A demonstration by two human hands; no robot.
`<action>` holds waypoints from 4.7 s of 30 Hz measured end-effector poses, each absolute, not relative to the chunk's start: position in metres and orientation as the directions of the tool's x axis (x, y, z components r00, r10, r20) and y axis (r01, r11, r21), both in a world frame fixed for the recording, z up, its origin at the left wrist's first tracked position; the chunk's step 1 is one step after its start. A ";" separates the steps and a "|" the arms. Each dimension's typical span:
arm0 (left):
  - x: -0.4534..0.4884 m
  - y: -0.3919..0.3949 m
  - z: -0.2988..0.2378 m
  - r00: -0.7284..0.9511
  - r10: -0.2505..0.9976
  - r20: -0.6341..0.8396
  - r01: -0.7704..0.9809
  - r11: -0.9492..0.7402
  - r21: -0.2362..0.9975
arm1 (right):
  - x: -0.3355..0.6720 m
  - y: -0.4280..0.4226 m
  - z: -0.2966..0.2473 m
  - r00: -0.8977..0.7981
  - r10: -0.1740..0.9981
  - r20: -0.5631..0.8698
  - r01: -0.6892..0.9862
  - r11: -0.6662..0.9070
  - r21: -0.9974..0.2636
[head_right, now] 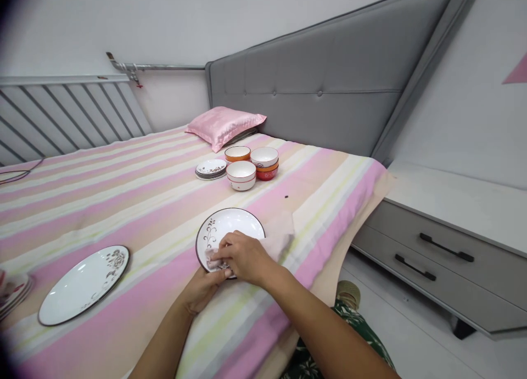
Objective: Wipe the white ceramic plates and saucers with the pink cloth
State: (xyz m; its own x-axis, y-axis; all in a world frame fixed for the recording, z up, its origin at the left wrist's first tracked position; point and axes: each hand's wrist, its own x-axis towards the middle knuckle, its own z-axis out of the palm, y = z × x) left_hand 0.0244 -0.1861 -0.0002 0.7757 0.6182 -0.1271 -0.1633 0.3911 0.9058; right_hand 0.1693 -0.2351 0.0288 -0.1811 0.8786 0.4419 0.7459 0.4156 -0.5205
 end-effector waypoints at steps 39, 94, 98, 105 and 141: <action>0.027 -0.176 0.005 0.479 0.868 -0.133 -0.375 0.339 0.863 | 0.191 -0.235 0.026 0.130 0.874 0.468 0.873 0.123 -0.473; 0.011 -0.144 -0.007 0.386 0.858 -0.339 -0.302 0.464 0.833 | 0.172 -0.225 0.001 0.012 0.919 0.395 0.829 0.212 -0.517; 0.014 -0.153 0.000 0.473 0.856 -0.207 -0.305 0.379 0.874 | 0.167 -0.224 0.004 0.052 0.882 0.468 0.840 0.215 -0.498; 0.016 -0.168 0.018 0.611 0.788 -0.076 -0.298 0.318 0.900 | 0.168 -0.221 0.016 0.195 0.750 0.632 0.846 0.198 -0.496; 0.018 -0.182 0.019 0.725 0.688 -0.027 -0.292 0.343 0.893 | 0.154 -0.235 0.039 -0.037 0.651 0.759 0.922 0.316 -0.226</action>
